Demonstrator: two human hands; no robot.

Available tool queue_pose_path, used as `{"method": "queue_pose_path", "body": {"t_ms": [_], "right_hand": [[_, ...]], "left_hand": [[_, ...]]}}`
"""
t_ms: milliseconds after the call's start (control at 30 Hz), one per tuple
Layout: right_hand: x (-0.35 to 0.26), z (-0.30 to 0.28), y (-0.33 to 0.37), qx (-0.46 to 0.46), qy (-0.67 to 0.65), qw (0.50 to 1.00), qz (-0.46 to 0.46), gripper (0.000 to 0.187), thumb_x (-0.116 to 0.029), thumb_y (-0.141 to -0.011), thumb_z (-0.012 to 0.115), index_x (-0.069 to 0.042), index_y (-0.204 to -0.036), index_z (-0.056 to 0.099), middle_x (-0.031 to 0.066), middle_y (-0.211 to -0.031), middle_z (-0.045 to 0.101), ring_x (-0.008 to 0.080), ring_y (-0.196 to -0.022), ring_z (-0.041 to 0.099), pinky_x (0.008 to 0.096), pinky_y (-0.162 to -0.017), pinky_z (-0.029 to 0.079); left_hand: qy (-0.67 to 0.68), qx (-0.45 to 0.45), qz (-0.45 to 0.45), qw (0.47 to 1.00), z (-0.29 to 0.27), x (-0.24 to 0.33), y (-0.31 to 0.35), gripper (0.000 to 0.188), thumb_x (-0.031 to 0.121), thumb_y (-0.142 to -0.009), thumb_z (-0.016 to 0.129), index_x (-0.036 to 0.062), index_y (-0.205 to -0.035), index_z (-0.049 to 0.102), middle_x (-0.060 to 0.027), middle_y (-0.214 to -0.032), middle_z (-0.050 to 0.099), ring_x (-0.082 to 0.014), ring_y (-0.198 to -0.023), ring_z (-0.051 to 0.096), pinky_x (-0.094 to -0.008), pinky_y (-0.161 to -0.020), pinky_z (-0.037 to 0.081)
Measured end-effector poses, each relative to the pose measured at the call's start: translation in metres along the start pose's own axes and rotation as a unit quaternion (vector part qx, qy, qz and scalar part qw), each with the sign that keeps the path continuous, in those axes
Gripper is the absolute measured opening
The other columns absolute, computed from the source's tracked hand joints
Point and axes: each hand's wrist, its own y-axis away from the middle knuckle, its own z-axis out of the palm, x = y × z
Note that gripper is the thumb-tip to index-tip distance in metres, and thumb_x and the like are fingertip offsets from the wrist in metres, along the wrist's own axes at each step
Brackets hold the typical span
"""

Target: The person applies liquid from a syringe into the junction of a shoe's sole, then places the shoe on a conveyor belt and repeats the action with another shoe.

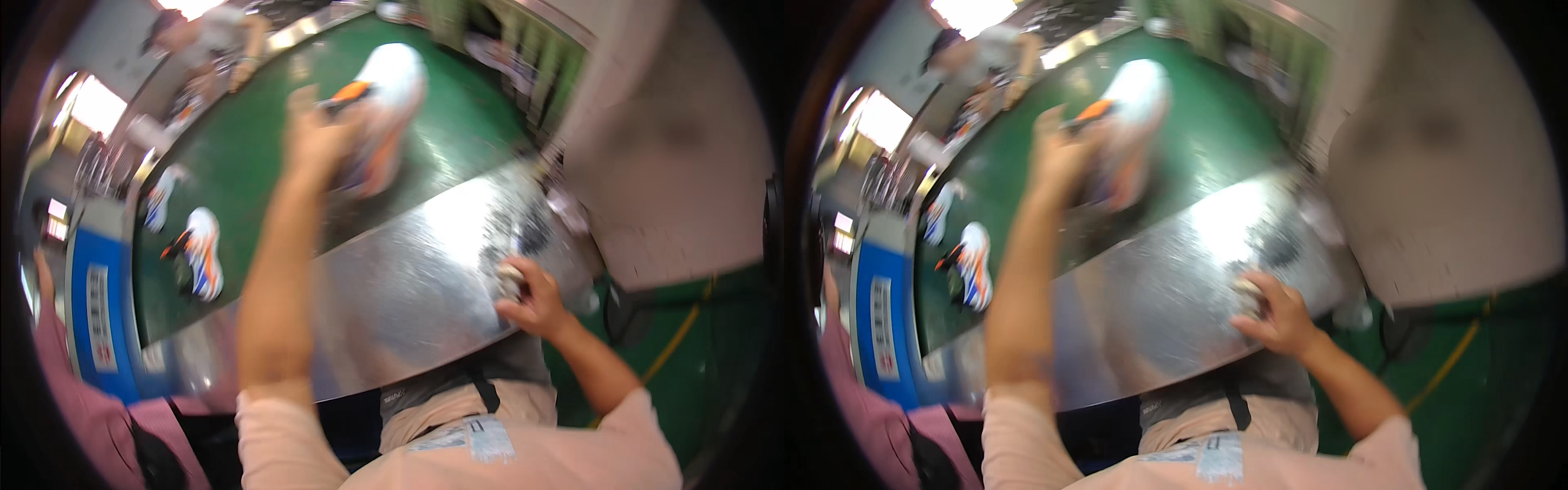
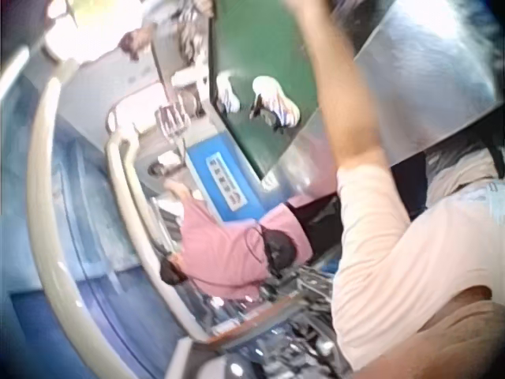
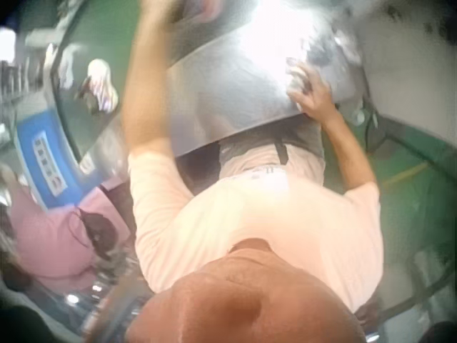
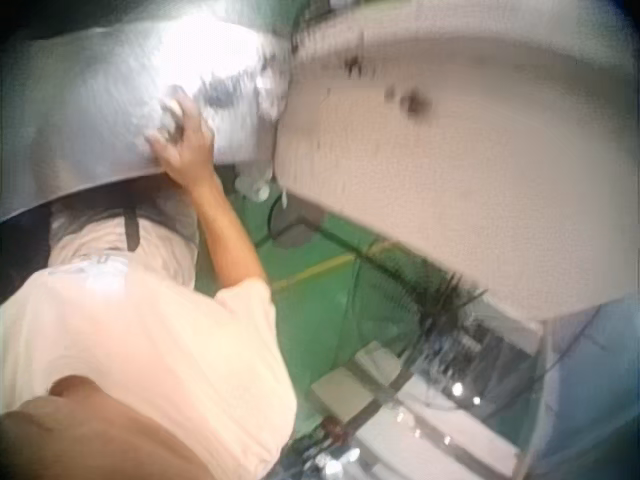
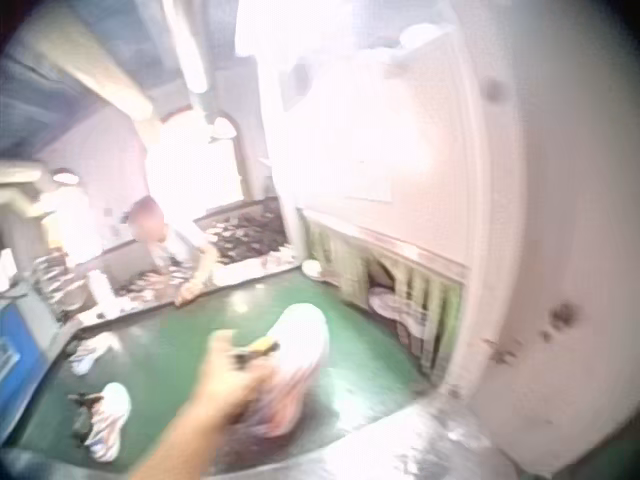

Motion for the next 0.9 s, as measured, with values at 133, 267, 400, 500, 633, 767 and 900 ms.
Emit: {"method": "queue_pose_path", "body": {"t_ms": [133,267,400,500,633,767,900], "right_hand": [[0.033,0.015,0.002,0.033,-0.050,0.998,-0.007,0.054,-0.028,-0.067,0.073,-0.003,-0.109,0.048,0.0055,-0.082,0.053,0.0103,-0.065,0.049,0.0226,-0.056,0.041],[0.052,0.010,0.033,0.047,-0.067,0.996,0.038,0.055,-0.025,-0.067,0.073,-0.002,-0.110,0.047,0.0045,-0.088,0.052,0.0108,-0.071,0.049,0.0233,-0.060,0.042],[0.049,0.013,0.029,0.045,-0.080,0.996,0.014,0.054,-0.026,-0.069,0.070,-0.002,-0.110,0.046,0.0039,-0.089,0.051,0.0121,-0.076,0.048,0.0252,-0.066,0.041],[0.047,0.007,0.030,0.054,-0.062,0.997,0.013,0.053,-0.033,-0.073,0.065,-0.002,-0.111,0.044,0.0028,-0.085,0.050,0.0119,-0.074,0.046,0.0244,-0.066,0.040],[0.051,-0.006,0.031,0.064,-0.066,0.995,0.040,0.054,-0.031,-0.074,0.062,-0.001,-0.114,0.040,0.0062,-0.092,0.048,0.0149,-0.081,0.046,0.0268,-0.072,0.040],[0.054,-0.012,0.027,0.045,-0.070,0.995,0.058,0.056,-0.033,-0.077,0.059,0.000,-0.116,0.037,0.0079,-0.097,0.046,0.0162,-0.085,0.046,0.0281,-0.075,0.040],[0.065,-0.018,0.021,0.038,-0.078,0.995,0.048,0.055,-0.034,-0.080,0.056,0.000,-0.118,0.035,0.0089,-0.100,0.045,0.0179,-0.087,0.046,0.0293,-0.076,0.040]], "left_hand": [[-0.302,-0.041,0.089,0.948,0.095,-0.041,-0.026,0.075,0.033,-0.071,0.065,0.0134,-0.132,0.025,-0.0234,-0.125,0.034,-0.0358,-0.118,0.033,-0.0465,-0.094,0.028],[-0.187,-0.117,0.087,0.971,0.123,-0.075,-0.018,0.088,0.044,-0.071,0.062,0.0210,-0.139,0.011,-0.0271,-0.138,0.012,-0.0401,-0.129,0.013,-0.0502,-0.103,0.011],[-0.247,0.083,0.188,0.947,0.025,-0.131,0.016,0.077,0.029,-0.066,0.065,0.0129,-0.130,0.025,-0.0255,-0.133,0.021,-0.0398,-0.126,0.018,-0.0490,-0.102,0.016],[-0.416,0.320,0.189,0.830,-0.078,-0.179,0.048,0.070,0.018,-0.063,0.068,0.0068,-0.124,0.036,-0.0242,-0.129,0.028,-0.0396,-0.124,0.022,-0.0480,-0.102,0.020],[-0.214,0.522,-0.005,0.826,-0.153,-0.197,0.075,0.062,0.012,-0.062,0.072,0.0034,-0.116,0.042,-0.0209,-0.117,0.042,-0.0330,-0.110,0.041,-0.0429,-0.090,0.035],[0.316,0.438,-0.110,0.834,-0.177,-0.223,0.080,0.042,0.006,-0.065,0.068,-0.0003,-0.103,0.052,-0.0132,-0.092,0.058,-0.0222,-0.079,0.058,-0.0332,-0.070,0.046],[0.205,0.408,-0.163,0.875,-0.160,-0.222,0.079,0.026,0.005,-0.067,0.064,-0.0015,-0.091,0.059,-0.0101,-0.080,0.061,-0.0179,-0.067,0.060,-0.0295,-0.063,0.047]]}}
